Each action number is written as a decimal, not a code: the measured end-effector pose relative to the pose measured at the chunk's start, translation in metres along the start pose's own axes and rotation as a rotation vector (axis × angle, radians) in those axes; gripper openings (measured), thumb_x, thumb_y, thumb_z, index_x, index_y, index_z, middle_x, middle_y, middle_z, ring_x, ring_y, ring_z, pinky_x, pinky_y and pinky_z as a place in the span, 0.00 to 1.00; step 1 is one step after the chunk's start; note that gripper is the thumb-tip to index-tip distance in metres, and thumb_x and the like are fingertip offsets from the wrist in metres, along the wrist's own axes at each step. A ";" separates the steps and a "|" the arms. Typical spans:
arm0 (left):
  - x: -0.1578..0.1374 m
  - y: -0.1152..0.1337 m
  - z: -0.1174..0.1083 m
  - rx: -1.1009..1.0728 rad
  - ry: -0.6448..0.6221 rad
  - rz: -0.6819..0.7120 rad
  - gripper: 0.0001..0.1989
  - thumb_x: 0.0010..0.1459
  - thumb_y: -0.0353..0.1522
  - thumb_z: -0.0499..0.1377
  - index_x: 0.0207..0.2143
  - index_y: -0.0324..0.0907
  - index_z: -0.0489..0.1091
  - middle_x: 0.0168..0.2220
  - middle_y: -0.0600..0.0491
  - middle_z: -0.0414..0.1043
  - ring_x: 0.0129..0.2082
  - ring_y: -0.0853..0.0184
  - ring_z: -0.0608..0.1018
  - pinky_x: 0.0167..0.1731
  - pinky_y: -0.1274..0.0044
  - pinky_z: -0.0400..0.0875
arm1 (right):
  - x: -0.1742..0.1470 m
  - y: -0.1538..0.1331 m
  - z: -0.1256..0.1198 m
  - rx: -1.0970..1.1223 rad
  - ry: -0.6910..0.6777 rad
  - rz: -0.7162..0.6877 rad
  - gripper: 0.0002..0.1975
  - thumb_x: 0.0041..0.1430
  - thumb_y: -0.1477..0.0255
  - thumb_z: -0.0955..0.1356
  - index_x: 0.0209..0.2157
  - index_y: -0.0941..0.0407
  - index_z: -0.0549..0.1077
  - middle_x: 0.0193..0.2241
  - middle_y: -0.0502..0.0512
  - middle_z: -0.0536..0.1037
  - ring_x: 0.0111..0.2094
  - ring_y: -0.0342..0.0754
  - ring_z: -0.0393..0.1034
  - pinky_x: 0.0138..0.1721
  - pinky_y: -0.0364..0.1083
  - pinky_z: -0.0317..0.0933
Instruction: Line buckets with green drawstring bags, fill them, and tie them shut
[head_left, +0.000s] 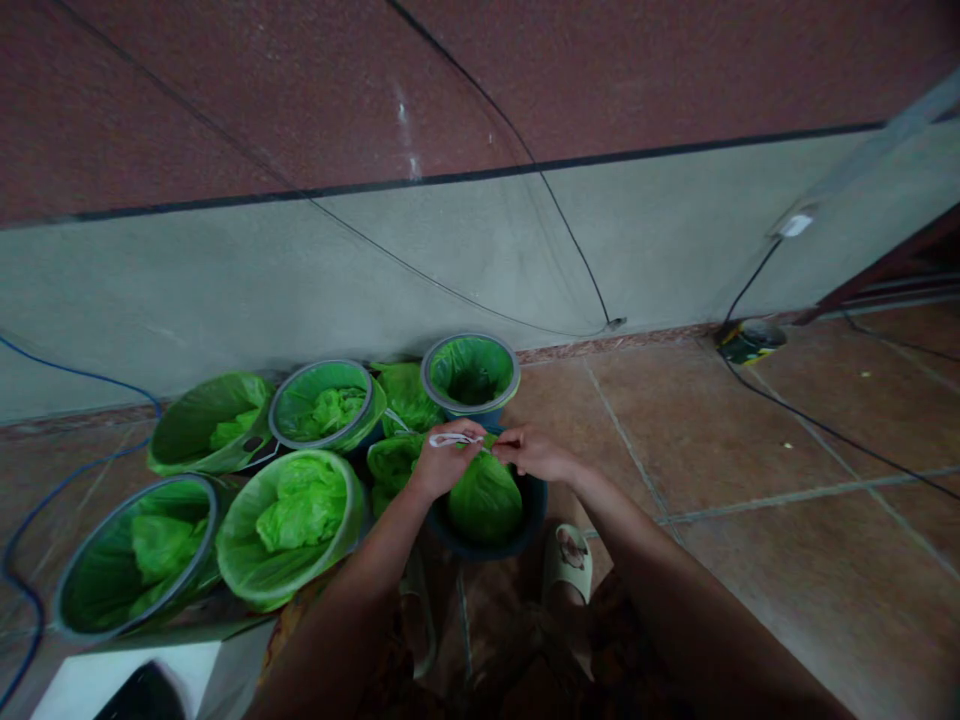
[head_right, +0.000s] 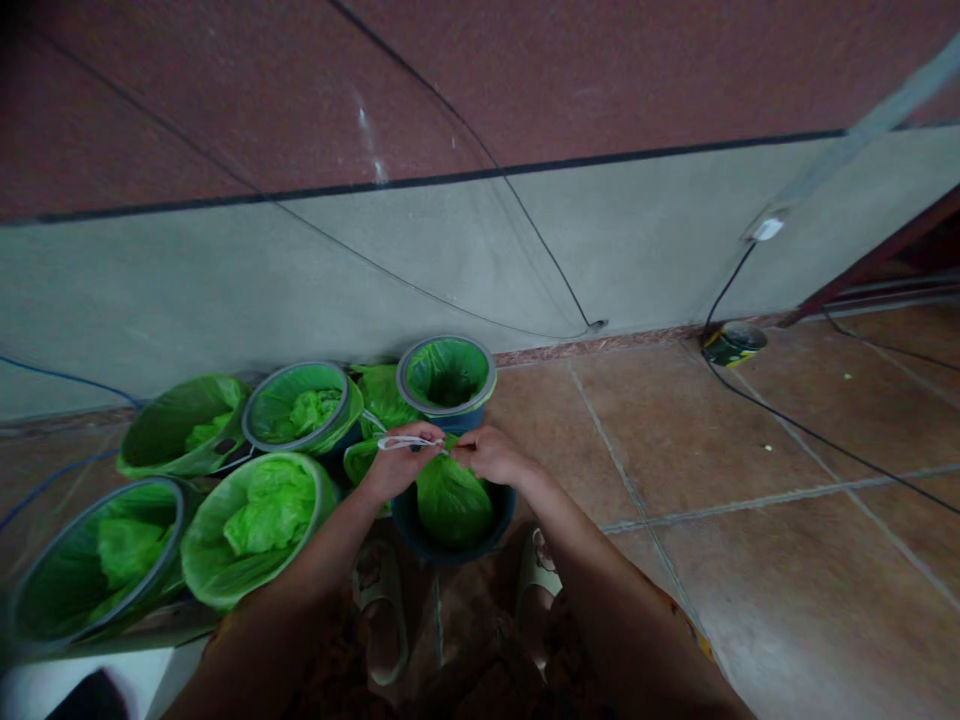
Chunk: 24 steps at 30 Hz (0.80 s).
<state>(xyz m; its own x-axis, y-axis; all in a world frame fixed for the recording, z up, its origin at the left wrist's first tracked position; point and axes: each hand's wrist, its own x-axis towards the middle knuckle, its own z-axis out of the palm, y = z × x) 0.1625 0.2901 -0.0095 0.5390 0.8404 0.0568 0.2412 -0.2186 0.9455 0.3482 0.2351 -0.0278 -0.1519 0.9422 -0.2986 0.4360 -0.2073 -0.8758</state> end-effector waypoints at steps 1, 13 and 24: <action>-0.001 -0.001 0.001 0.002 0.010 0.010 0.06 0.51 0.27 0.59 0.31 0.42 0.75 0.30 0.54 0.76 0.32 0.68 0.76 0.37 0.77 0.69 | 0.001 0.000 0.000 -0.014 0.029 -0.009 0.15 0.57 0.60 0.64 0.27 0.57 0.73 0.18 0.45 0.67 0.19 0.39 0.60 0.21 0.39 0.53; -0.004 -0.005 0.019 -0.096 0.136 -0.100 0.15 0.49 0.30 0.59 0.42 0.43 0.73 0.31 0.56 0.75 0.24 0.71 0.72 0.28 0.79 0.67 | 0.001 -0.016 0.010 0.290 0.034 0.003 0.13 0.54 0.62 0.66 0.29 0.57 0.74 0.24 0.48 0.72 0.20 0.37 0.59 0.22 0.39 0.53; 0.001 -0.023 0.010 0.082 0.072 -0.201 0.05 0.49 0.29 0.60 0.23 0.42 0.75 0.24 0.54 0.76 0.26 0.67 0.75 0.30 0.78 0.67 | 0.004 -0.006 0.005 -0.252 0.264 0.075 0.10 0.53 0.71 0.65 0.25 0.56 0.77 0.22 0.52 0.74 0.24 0.42 0.62 0.26 0.43 0.51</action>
<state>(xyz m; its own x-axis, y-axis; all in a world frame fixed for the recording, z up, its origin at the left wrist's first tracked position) 0.1652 0.2912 -0.0342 0.4156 0.9035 -0.1045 0.4038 -0.0804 0.9113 0.3400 0.2389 -0.0257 0.1088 0.9691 -0.2215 0.6466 -0.2382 -0.7247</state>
